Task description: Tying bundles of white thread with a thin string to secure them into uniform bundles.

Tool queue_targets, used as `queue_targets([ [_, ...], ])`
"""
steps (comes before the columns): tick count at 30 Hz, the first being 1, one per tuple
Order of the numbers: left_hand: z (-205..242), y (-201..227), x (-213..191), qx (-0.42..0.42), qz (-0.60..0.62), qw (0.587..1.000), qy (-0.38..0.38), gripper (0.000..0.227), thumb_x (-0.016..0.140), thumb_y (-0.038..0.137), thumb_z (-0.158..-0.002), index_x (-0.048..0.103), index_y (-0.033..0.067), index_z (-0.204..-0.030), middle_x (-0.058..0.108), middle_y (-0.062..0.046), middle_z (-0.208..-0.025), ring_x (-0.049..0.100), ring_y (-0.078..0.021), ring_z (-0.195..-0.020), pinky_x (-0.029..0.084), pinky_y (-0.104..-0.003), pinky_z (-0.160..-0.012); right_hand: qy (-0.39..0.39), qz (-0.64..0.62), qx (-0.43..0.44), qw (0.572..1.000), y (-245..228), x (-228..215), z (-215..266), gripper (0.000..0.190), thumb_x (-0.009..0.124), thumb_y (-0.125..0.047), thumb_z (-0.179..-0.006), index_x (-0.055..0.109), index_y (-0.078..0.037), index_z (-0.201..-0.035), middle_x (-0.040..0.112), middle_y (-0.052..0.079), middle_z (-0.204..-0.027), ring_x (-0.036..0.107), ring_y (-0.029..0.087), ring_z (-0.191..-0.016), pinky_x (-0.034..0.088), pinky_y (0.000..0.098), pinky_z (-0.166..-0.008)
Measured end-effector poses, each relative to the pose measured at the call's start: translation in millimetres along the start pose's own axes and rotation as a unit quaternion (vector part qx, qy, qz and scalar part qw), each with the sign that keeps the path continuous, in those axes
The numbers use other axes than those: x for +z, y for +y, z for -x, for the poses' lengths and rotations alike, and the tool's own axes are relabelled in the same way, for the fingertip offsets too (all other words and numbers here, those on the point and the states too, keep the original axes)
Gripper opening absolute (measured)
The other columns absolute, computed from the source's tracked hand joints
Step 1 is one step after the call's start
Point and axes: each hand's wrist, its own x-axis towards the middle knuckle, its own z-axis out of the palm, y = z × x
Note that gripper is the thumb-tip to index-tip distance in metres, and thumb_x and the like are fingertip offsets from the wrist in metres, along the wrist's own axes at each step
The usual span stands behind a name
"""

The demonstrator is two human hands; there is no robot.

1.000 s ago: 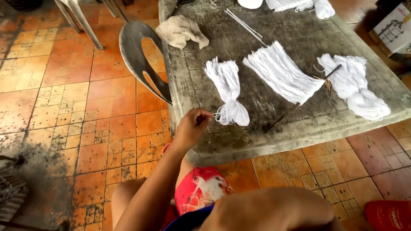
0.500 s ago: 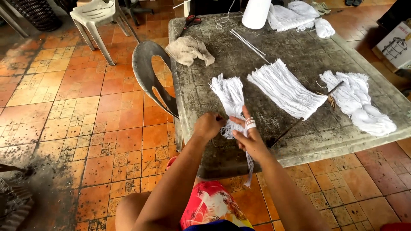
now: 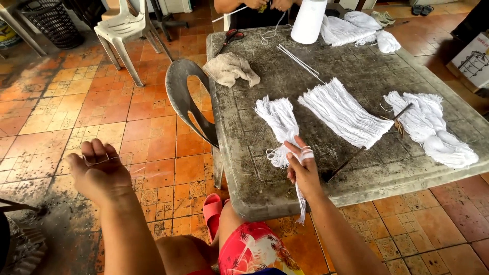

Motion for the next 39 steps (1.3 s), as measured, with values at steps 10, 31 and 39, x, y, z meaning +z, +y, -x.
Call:
queue_targets([
  [10,154,-142,-20,-0.264,-0.268,0.880,-0.289,0.015,0.058,0.019,-0.103,0.058,0.0162,-0.088,0.070,-0.009,-0.119,0.068,-0.0245,-0.108,0.052,-0.043,-0.093,0.020,-0.142,-0.041,0.989,26,9,16,0.026,0.070,-0.011,-0.093,0.061,0.001,-0.115,0.072,0.025,-0.108,0.068,0.020,-0.057,0.050,0.0258,-0.039],
  [31,66,-134,-104,-0.186,-0.447,0.846,-0.223,0.010,0.064,0.013,-0.100,0.064,0.0092,-0.109,0.065,-0.005,-0.091,0.066,-0.0161,-0.082,0.059,-0.031,-0.079,0.024,-0.339,0.050,0.939,48,-91,24,0.016,0.055,-0.024,-0.105,0.067,-0.014,-0.106,0.044,-0.003,-0.065,0.048,0.009,-0.054,0.037,0.0202,-0.046],
  [39,100,-119,-152,-0.038,-0.600,0.699,-0.386,0.014,0.088,0.022,-0.081,0.086,0.0161,-0.093,0.074,-0.005,-0.080,0.070,-0.0135,-0.069,0.058,-0.027,-0.066,-0.019,-0.409,0.005,0.913,62,-101,26,0.023,0.047,-0.021,-0.109,0.067,-0.011,-0.115,0.040,-0.004,-0.069,0.044,0.008,-0.058,0.037,0.0188,-0.047],
])
